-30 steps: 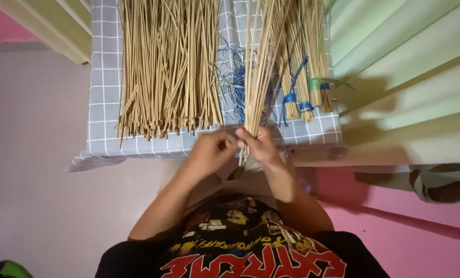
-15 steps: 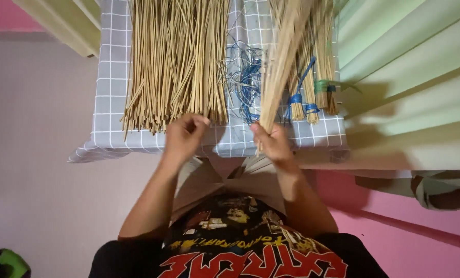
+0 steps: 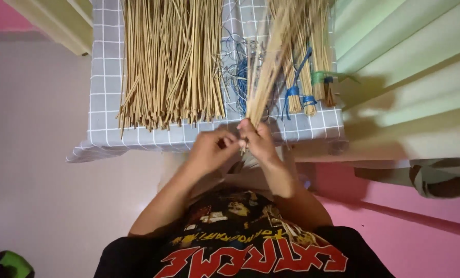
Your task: Gathering thin wooden sticks into bundles and tying them with blue plastic string on a table.
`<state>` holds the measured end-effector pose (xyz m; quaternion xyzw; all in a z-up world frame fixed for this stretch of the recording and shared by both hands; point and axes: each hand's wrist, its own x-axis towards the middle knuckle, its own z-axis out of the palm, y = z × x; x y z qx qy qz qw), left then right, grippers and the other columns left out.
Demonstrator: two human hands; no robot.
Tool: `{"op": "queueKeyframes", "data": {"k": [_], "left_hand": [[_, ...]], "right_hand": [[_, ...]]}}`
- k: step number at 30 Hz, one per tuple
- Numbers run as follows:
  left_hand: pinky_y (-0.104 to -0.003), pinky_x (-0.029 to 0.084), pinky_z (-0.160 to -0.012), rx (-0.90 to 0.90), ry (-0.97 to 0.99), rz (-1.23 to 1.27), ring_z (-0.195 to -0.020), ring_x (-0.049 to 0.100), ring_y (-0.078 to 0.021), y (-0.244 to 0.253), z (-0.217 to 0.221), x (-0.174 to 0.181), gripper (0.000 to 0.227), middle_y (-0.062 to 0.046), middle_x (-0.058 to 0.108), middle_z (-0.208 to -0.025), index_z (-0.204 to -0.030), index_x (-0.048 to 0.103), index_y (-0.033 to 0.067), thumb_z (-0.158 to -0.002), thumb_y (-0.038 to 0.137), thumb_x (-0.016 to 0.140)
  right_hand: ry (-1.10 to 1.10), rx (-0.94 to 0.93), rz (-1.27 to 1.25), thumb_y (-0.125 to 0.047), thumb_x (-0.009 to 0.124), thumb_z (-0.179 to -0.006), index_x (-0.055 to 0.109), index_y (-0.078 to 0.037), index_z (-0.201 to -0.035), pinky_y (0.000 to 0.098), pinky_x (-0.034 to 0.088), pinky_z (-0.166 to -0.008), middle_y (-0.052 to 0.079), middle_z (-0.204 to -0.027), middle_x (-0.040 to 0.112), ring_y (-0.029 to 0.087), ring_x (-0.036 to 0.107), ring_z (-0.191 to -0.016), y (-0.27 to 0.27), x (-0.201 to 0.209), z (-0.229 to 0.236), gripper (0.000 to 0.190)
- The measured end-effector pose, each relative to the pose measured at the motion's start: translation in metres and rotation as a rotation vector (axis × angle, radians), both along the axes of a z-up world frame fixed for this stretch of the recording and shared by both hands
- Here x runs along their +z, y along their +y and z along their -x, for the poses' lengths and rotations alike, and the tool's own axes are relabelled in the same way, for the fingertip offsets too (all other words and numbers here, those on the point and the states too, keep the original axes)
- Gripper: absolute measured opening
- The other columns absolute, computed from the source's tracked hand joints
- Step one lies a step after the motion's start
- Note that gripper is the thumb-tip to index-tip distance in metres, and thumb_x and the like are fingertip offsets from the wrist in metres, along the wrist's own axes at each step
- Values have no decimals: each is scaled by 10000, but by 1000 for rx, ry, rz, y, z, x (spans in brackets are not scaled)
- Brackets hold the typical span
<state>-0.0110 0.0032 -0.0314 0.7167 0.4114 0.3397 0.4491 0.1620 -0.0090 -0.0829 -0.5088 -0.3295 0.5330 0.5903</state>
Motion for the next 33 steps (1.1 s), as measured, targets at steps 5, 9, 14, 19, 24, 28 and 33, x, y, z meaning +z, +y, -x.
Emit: {"op": "queueKeyframes", "data": {"k": [5,9,14,19,24,28,33], "left_hand": [[-419,563,-687,-8,-104,179,-698,730,-317,-13,-2,10,249,-175,761,-756,-919,760,-1,-780,177,862],[-293,599,-557,-65,-305,472,-637,719,-190,-4,1,-10,179,-189,759,-802,-981,704,-68,-851,32,776],[-323,570,-581,74,-282,233,-607,692,-190,21,34,-17,111,-145,746,-730,-983,748,14,-882,14,703],[-275,454,-525,355,-145,-44,-582,553,-109,50,83,45,112,-76,676,-672,-936,791,55,-929,11,689],[-434,573,-639,368,338,-99,-736,743,-380,62,99,55,211,-161,744,-746,-1046,816,89,-898,193,707],[-439,565,-663,400,316,-113,-738,746,-356,39,76,60,222,-125,739,-727,-1044,813,114,-897,267,750],[-448,567,-655,17,29,-25,-697,742,-417,-3,25,44,134,-220,764,-767,-931,804,4,-861,51,699]], "right_hand": [[-83,61,30,-304,625,-1046,658,7,-858,185,417,-379,24,-547,471,65,468,-426,3,1,9,364],[-89,67,53,-379,654,-1028,643,-5,-813,247,465,-368,68,-489,511,116,519,-379,3,7,10,432],[-151,-13,8,-394,639,-1033,653,-38,-789,235,452,-408,42,-517,520,93,517,-422,7,-11,-8,431],[-210,-44,-14,-363,618,-1058,630,-62,-771,223,460,-436,26,-518,527,83,520,-441,1,3,-37,416],[-294,-23,-32,-257,672,-1021,664,-46,-673,254,442,-419,75,-472,550,123,495,-405,-13,63,-24,407],[-239,9,-44,-203,754,-956,687,-34,-772,271,481,-462,78,-538,550,125,532,-463,-16,53,-14,259],[-45,93,-76,-135,775,-923,756,28,-890,266,529,-537,101,-624,631,158,618,-553,-3,29,19,167]]}}
